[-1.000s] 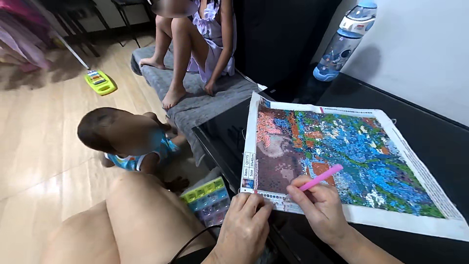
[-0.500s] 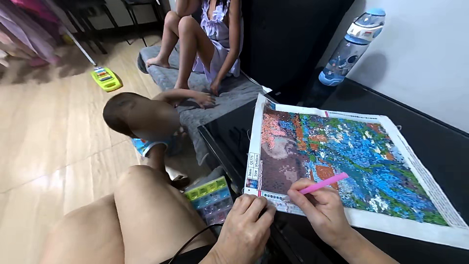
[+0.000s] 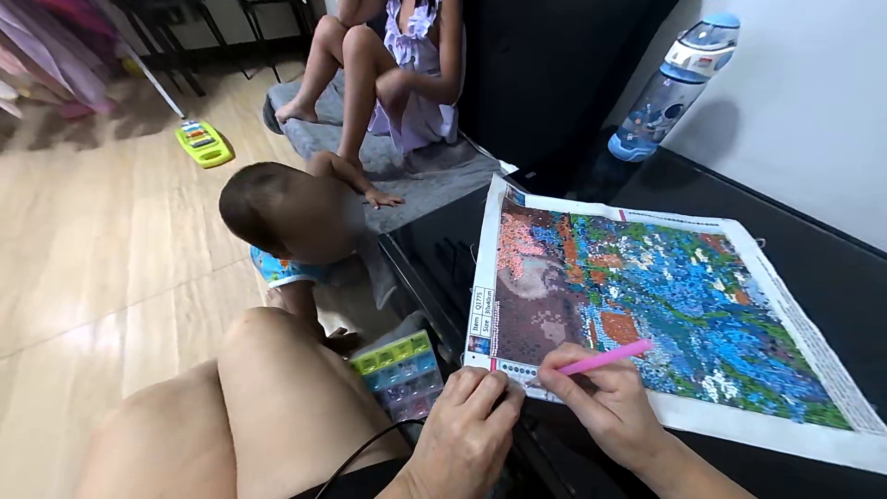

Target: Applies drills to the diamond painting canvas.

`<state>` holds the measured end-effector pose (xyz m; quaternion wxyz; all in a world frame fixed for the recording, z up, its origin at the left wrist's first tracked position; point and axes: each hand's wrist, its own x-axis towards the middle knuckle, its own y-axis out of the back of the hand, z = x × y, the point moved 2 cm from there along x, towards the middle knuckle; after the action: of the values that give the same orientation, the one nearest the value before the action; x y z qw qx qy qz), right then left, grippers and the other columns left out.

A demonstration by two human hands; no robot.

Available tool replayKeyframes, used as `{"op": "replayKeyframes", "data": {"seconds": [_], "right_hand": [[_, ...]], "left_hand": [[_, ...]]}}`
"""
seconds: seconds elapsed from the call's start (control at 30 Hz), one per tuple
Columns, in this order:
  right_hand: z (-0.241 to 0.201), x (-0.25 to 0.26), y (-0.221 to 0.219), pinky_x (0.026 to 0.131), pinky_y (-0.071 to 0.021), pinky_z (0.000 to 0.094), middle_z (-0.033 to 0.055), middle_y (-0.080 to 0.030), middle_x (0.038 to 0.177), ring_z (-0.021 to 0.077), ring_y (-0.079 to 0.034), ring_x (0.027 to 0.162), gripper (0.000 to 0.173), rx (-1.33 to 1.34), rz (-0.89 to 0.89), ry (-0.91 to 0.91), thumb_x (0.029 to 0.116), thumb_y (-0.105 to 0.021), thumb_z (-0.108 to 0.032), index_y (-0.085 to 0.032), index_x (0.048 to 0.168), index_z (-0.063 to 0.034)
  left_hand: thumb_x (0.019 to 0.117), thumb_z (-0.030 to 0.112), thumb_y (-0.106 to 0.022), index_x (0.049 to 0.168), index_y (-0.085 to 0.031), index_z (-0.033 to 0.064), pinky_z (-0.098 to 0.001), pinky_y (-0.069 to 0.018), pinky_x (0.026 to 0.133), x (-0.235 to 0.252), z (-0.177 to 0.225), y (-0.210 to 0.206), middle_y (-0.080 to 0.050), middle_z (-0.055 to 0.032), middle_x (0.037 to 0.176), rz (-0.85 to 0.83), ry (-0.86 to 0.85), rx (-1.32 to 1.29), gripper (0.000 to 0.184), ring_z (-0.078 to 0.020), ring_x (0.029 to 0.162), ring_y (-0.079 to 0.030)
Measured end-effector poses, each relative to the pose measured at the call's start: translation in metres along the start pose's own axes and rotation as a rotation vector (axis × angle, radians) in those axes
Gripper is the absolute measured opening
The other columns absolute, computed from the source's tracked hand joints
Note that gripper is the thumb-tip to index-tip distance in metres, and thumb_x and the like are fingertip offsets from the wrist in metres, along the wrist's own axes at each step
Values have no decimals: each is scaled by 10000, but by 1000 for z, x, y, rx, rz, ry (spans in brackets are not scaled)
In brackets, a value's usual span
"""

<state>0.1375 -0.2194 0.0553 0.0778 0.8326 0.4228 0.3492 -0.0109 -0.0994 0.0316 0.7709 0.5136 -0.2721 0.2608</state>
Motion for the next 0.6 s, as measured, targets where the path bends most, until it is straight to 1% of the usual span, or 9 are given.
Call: {"op": "replayKeyframes", "data": {"seconds": [0.17,0.47,0.6], "right_hand": [[1,0,-1,616,-423,61,-20,-638,767,-84,-521,665,317,-5,-12,-6,1055,-558,-301,-672,904,-47],[2,0,-2,618,-431,60,-14,-652,775,-82,-532,671,317,-12,-26,4,1052,-562,-291,-675,897,-39],[2,1,-2,640,-444,65,-13,-665,795,-76,-550,692,304,15,-43,7,1050,-576,-289,-681,906,-43]], "left_hand": [[937,75,-523,1006,-745,115,-294,-498,909,0,0,-1,-697,-62,984,4,1,2,236,-214,963,-643],[937,66,-523,1007,-746,114,-291,-499,912,1,0,-1,-695,-60,981,9,3,2,239,-211,964,-644],[934,70,-531,1011,-749,111,-293,-505,904,0,0,-1,-700,-68,988,10,6,-5,235,-218,962,-648]]}}
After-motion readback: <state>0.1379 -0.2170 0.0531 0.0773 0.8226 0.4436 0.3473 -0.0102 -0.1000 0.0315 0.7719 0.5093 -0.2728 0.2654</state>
